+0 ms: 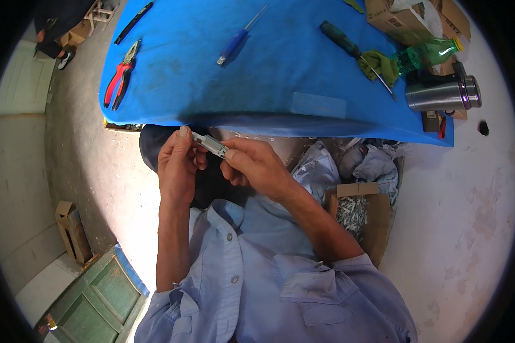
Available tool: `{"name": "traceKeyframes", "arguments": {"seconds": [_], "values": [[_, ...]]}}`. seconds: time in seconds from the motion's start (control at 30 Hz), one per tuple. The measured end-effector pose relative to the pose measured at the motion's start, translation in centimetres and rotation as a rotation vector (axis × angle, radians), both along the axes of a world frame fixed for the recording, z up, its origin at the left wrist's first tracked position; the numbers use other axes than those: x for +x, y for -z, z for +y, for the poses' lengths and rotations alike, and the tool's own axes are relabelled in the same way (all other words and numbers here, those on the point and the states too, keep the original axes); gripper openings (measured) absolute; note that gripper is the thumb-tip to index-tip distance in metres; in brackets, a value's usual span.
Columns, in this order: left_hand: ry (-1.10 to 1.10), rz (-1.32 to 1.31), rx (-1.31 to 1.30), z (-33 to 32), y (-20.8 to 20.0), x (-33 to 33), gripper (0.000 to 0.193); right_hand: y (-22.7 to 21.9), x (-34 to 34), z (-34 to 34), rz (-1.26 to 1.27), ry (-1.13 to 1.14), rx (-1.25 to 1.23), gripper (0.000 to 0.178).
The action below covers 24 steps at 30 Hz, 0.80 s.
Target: The person assembles metal components using a screwdriver and pliers, picking parts from a box and a pile on the table.
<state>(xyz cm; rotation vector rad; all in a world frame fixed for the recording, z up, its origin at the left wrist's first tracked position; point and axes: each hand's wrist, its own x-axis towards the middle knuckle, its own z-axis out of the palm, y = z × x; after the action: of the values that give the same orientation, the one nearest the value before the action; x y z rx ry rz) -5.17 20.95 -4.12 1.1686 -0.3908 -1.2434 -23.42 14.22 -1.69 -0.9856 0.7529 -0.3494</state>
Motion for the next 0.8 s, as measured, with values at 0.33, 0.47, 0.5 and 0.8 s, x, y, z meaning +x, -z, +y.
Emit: {"name": "traceKeyframes", "arguments": {"seconds": [0.33,0.47,0.5,0.8], "values": [[0.007,-0.047,-0.015,0.2,0.0,0.0,0.029,0.3,-0.3,0.0,-0.104,-0.022,0.061,0.029],[0.011,-0.077,-0.018,0.1,-0.4,-0.5,0.028,-0.2,-1.0,-0.2,-0.090,-0.019,0.074,0.027],[0.003,-0.084,-0.018,-0.1,-0.6,-1.0,0.028,-0.1,-1.2,-0.2,-0.066,-0.021,0.028,0.025],[-0.027,-0.283,-0.033,-1.5,-2.4,-1.4,0.029,-2.3,-3.3,-2.4,0.231,0.106,-0.584,0.034]]}}
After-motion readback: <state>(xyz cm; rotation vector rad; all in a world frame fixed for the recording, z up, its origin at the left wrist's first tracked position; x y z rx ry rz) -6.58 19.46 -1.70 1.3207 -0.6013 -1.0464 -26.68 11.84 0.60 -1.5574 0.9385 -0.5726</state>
